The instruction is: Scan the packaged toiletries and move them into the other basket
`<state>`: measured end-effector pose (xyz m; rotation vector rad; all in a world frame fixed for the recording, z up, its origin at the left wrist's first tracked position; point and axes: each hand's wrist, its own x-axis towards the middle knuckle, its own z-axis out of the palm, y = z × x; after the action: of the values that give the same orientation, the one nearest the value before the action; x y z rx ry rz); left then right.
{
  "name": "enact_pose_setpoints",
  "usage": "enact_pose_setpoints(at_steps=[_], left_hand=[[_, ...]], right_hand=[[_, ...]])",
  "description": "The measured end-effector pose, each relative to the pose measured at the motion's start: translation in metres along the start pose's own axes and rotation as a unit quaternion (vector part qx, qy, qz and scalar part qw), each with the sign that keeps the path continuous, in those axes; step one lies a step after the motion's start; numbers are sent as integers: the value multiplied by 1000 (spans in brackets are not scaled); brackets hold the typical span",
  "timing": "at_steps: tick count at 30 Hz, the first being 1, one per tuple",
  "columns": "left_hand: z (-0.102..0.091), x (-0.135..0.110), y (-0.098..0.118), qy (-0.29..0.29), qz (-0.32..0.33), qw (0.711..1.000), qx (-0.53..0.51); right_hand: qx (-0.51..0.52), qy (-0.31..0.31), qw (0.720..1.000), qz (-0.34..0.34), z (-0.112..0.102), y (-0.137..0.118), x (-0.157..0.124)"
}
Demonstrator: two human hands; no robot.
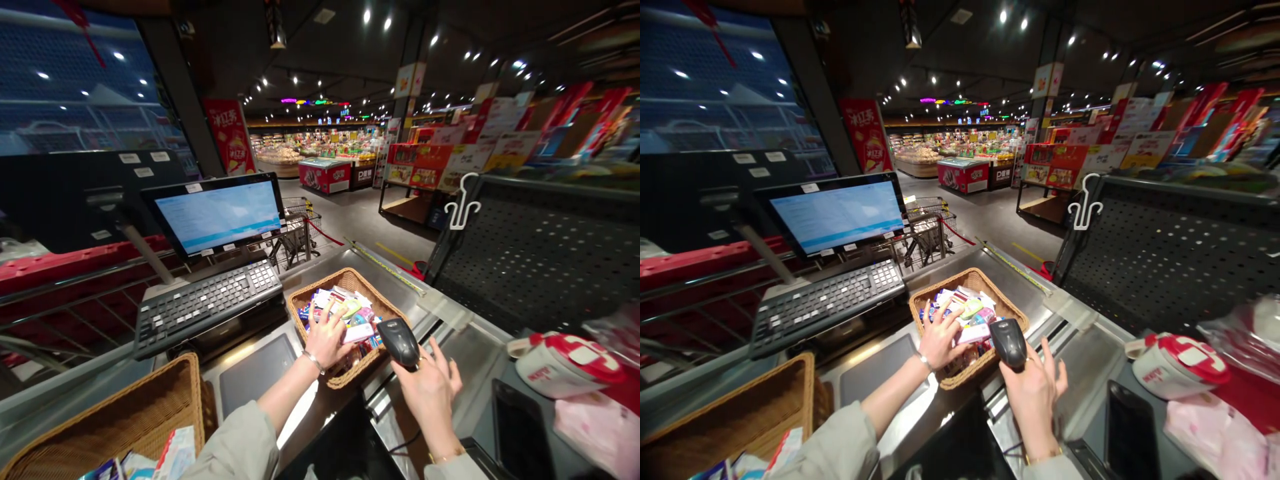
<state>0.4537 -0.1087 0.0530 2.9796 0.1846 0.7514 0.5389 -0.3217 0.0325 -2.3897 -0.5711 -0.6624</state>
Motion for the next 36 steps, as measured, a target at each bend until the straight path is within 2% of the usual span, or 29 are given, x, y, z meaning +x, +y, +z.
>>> enact_pose_setpoints(at_steps=[6,11,17,24,36], left_hand=[[15,11,18,21,-47,999,-8],[11,10,16,30,-67,997,4],[-9,-7,-7,47,-110,992,27],[-43,-38,-28,61,-169,982,63],[-85,-98,-55,89,-260,955,113]], right_hand=[[-1,4,1000,7,0,1,3],[7,2,1000,7,2,-3,5],[38,-16,999,-7,10,-24,7],[74,-42,996,-28,25,-57,4],[137,-70,977,-144,31,-115,-13]])
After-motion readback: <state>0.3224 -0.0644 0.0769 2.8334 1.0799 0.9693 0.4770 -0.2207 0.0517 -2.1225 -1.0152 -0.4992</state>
